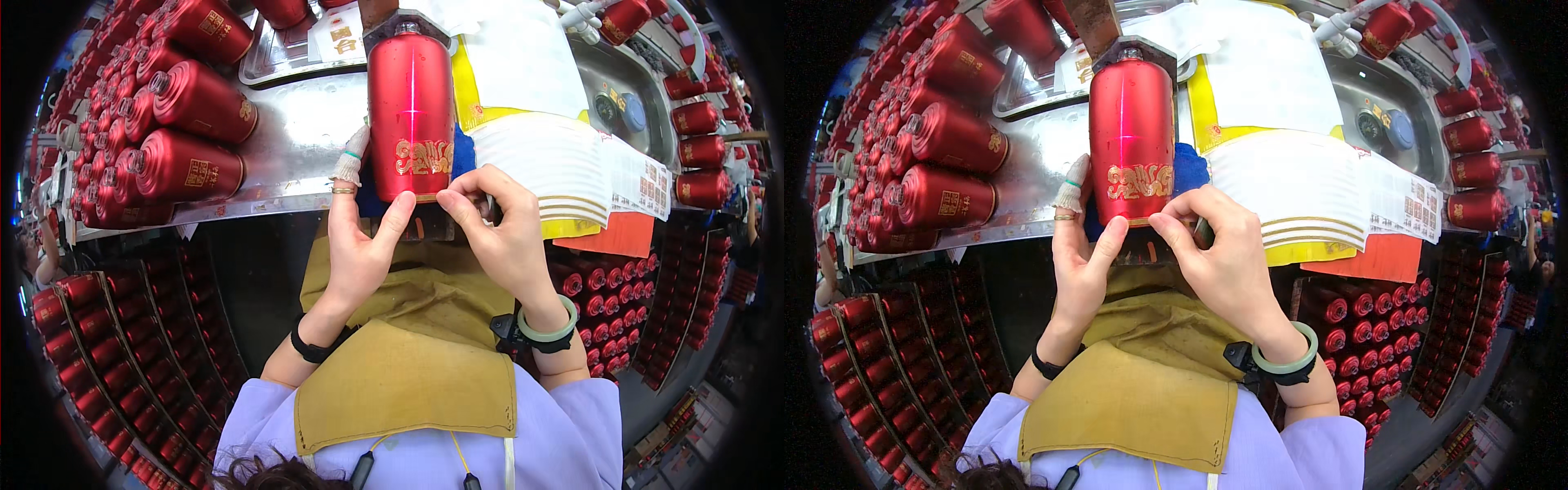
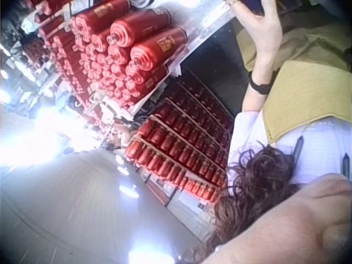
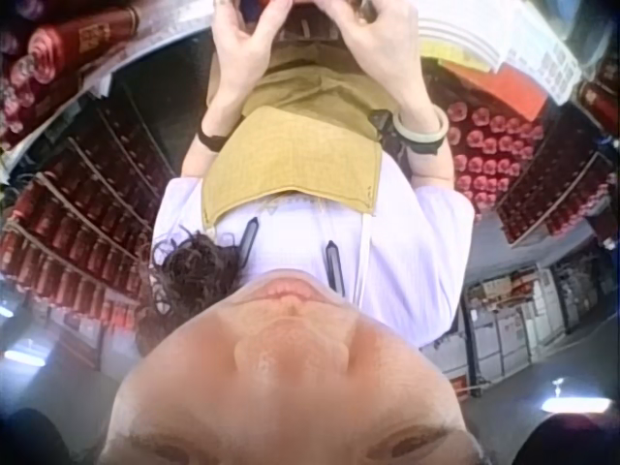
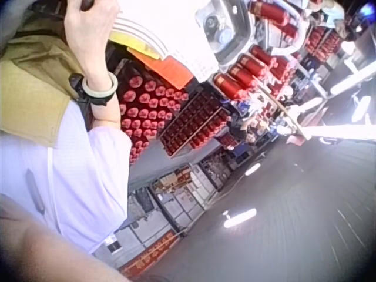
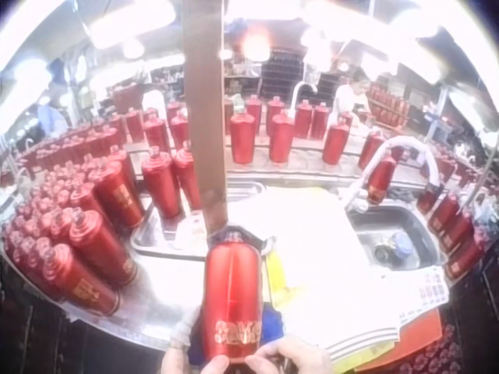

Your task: Applying labels and gold foil decorations to red liquor bottles on a production line.

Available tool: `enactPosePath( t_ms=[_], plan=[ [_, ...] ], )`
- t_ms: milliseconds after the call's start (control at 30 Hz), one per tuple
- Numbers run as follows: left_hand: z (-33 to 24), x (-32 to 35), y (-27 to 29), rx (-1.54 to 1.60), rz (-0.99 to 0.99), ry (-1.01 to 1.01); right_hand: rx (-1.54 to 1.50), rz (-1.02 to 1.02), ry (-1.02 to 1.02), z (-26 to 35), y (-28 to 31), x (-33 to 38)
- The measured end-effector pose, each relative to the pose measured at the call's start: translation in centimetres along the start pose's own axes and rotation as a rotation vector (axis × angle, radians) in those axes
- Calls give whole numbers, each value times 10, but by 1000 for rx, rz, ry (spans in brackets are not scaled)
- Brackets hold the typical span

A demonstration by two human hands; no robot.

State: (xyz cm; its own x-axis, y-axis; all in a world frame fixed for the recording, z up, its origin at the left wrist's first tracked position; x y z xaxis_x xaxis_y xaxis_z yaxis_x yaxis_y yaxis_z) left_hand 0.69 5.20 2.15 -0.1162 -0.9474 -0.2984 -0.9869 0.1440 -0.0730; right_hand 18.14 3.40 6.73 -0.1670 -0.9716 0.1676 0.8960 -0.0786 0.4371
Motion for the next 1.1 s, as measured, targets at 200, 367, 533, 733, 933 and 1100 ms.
enactPosePath(
  t_ms=[200,367,533,733,933,1100],
  plan=[
    [-15,3,17,-468,14,-417,-13,7,-5,0,0,-1],
    [-28,9,3,-666,46,-724,-15,13,-5,-1,-1,-1],
    [-35,0,-5,-872,123,-828,-24,-10,18,-1,0,-3],
    [-29,0,2,-699,53,-796,-8,39,-2,0,2,-2],
    [-15,8,10,-615,-98,-653,40,65,-4,-3,10,-5],
    [-28,12,0,-817,-64,-794,82,69,-54,-7,14,-6]
  ],
)
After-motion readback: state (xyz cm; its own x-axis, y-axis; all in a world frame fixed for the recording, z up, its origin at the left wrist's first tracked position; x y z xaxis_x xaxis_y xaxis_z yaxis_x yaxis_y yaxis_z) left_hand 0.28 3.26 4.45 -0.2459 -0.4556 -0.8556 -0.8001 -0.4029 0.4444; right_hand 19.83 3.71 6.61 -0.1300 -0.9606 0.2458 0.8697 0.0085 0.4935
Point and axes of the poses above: each hand's wrist, its own x-axis away from the middle knuckle, its own y-axis out of the back of the hand, z = x × y, the point moved 6 cm from there along -x, towards the middle knuckle, and after that the axes turned 12 degrees about -y, right-handed, at the moved point
